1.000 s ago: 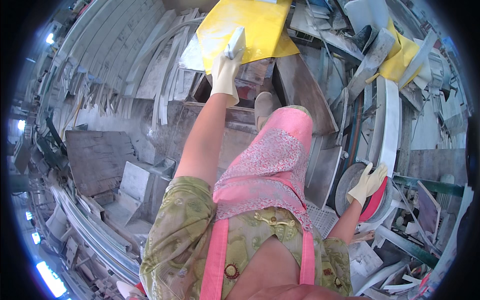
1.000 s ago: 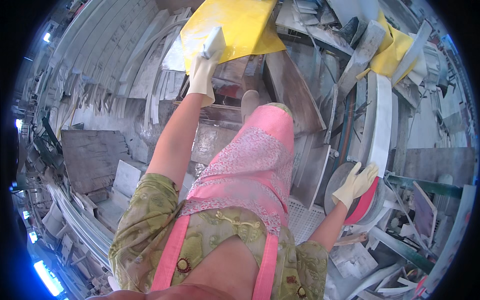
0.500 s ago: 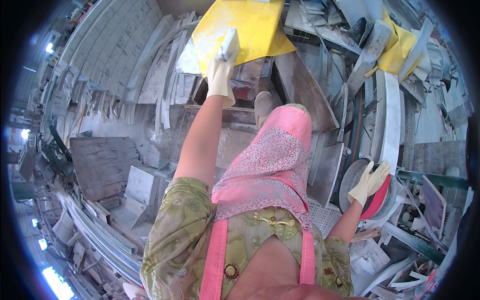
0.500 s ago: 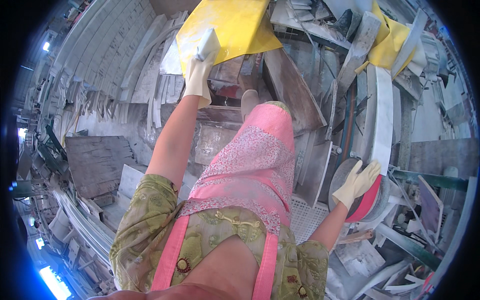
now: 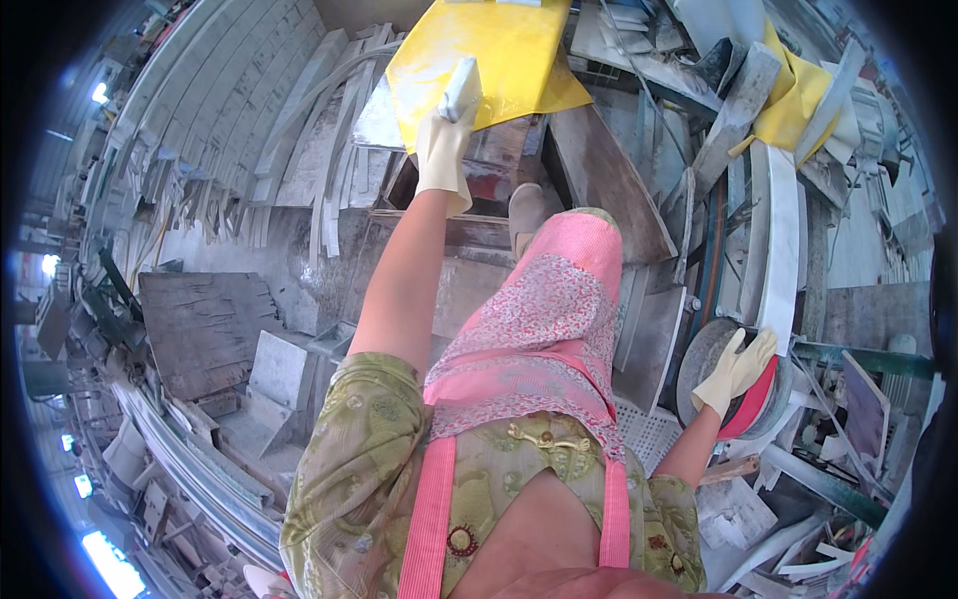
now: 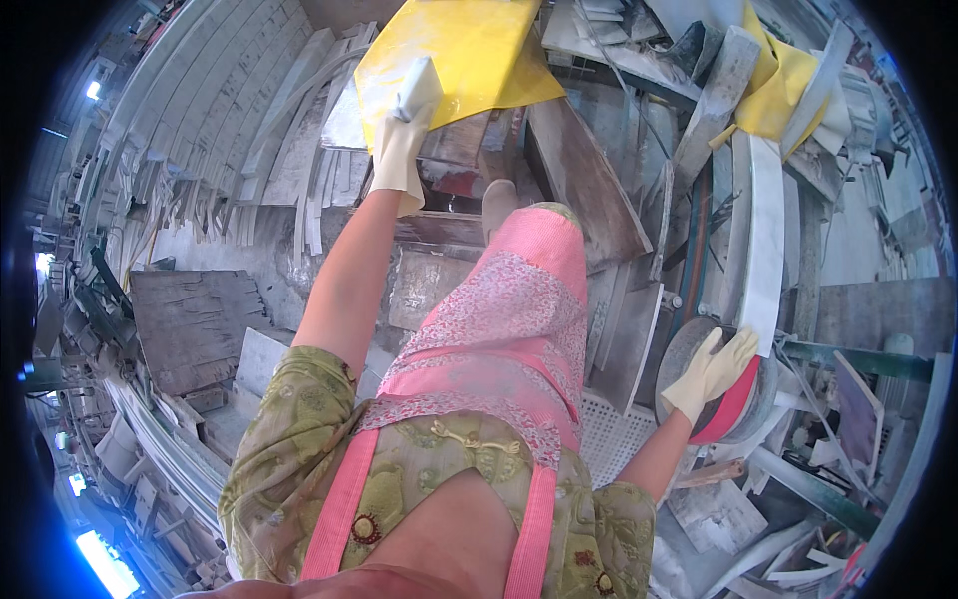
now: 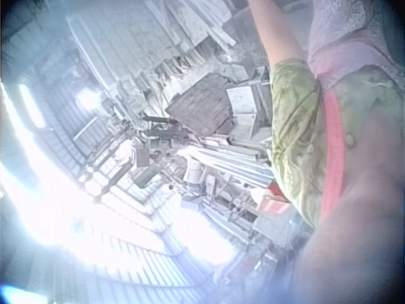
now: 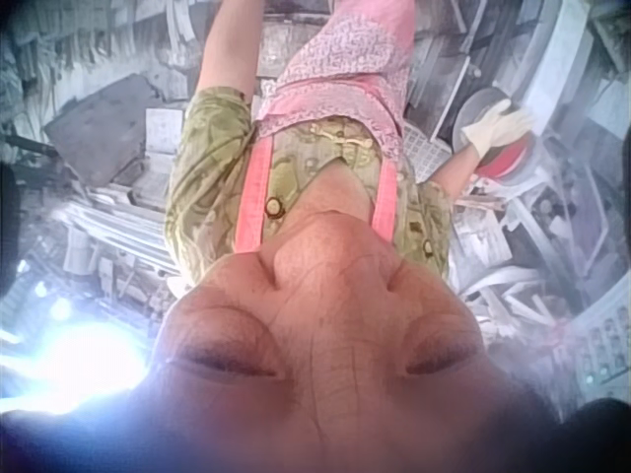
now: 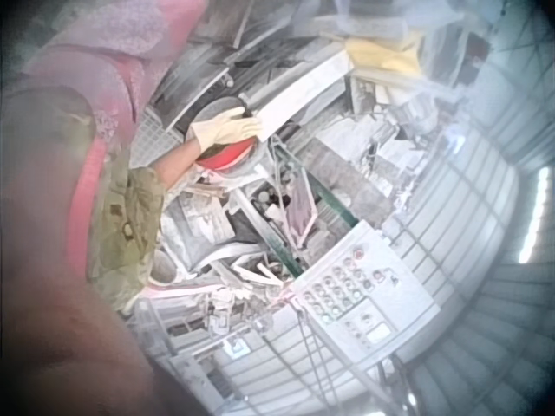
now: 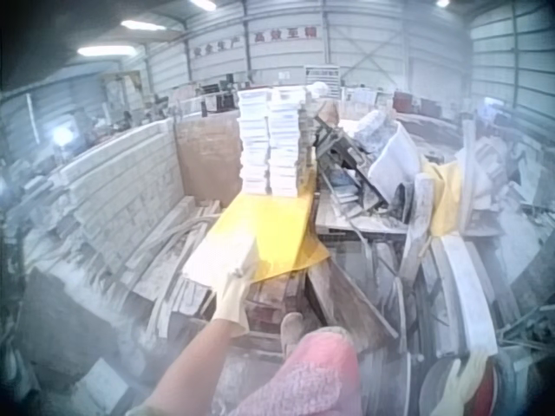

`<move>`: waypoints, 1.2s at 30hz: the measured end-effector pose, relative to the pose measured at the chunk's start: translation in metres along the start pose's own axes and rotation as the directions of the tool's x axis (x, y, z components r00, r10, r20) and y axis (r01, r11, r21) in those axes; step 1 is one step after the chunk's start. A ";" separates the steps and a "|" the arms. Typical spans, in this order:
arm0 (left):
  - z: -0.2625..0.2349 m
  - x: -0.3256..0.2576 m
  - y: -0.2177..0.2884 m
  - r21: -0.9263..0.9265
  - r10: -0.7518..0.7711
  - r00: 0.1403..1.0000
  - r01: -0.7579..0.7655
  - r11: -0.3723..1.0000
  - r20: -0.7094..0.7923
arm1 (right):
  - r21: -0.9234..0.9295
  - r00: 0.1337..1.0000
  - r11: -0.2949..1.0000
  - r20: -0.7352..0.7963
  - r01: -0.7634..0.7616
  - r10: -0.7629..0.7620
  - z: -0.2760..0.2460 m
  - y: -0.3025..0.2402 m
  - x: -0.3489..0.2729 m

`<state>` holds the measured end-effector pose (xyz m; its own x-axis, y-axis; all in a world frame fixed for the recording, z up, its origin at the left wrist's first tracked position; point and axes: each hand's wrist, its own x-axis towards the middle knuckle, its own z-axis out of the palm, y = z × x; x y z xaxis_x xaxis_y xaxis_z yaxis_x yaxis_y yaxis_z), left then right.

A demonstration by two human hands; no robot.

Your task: The person repeatedly picks up small white rectangular tiles from a yellow tray and stacks them on a growing pile. The person uses both hands to handle the tiles and maintain alignment while stacking.

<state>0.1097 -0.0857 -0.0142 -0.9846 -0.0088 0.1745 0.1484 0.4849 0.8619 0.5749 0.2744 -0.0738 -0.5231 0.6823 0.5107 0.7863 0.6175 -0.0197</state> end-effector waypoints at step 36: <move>0.003 0.000 -0.004 -0.005 -0.019 1.000 0.019 1.000 0.009 | -0.004 0.997 0.998 0.045 -0.059 0.059 -0.023 -0.001 -0.021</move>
<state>0.1087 -0.0848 -0.0187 -0.9881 -0.0105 0.1537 0.1298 0.4804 0.8674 0.5922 0.2505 -0.0647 -0.4900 0.7345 0.4695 0.8170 0.5747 -0.0464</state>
